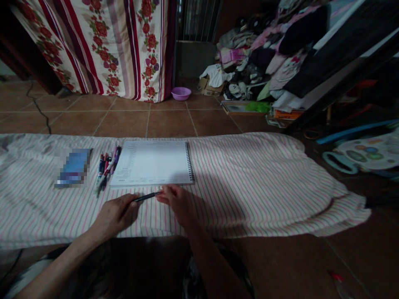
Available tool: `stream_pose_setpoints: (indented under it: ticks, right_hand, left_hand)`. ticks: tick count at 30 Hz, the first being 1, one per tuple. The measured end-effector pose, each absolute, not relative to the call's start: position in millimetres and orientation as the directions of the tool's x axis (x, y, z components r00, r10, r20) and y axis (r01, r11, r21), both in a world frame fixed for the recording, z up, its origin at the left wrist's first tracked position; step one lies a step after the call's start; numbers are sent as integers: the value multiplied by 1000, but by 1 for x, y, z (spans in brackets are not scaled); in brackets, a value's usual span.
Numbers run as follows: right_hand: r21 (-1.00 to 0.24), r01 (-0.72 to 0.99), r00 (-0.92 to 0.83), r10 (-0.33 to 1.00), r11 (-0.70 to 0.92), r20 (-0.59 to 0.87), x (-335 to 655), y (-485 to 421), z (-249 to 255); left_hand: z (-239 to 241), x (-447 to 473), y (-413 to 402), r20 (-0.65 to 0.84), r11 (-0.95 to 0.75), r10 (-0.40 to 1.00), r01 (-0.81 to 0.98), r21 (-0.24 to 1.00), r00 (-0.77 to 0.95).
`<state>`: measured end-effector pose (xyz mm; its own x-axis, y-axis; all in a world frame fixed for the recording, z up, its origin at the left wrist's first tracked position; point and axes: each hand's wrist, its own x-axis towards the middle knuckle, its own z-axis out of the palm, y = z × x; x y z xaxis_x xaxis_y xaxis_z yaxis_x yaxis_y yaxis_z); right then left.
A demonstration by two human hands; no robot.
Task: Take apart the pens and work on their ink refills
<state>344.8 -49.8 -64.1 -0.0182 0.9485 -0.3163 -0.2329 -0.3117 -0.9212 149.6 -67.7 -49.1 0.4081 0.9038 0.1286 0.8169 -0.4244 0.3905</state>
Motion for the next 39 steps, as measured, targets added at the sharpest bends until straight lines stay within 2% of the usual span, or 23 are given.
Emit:
stream_pose_setpoints:
  ticks: [4,11,19,23,26,39]
  right_hand:
    - [-885,-373,-12,955,-279,-296,343,-44,-69]
    - [-872,-418,17,957,-256,-289,336,-43,-66]
    - [-949,-252,39,978,-190,-206,340,-43,-63]
    - [-975,-56,18,976,-214,-216,343,-50,-53]
    - [-972,27,-15,972,-232,-233,343,-52,-52]
    - [-980,11,7,980,-198,-197,343,-51,-64]
  left_hand:
    - [-51,149,-68,126,-431,901,815,388,416]
    - [-48,149,-67,142,-419,907,824,380,396]
    - [-48,150,-64,143,-389,921,847,363,362]
    - [-53,152,-62,150,-393,920,860,327,363]
    - [-55,153,-62,164,-402,915,865,301,368]
    - [-56,157,-62,253,-483,866,853,197,432]
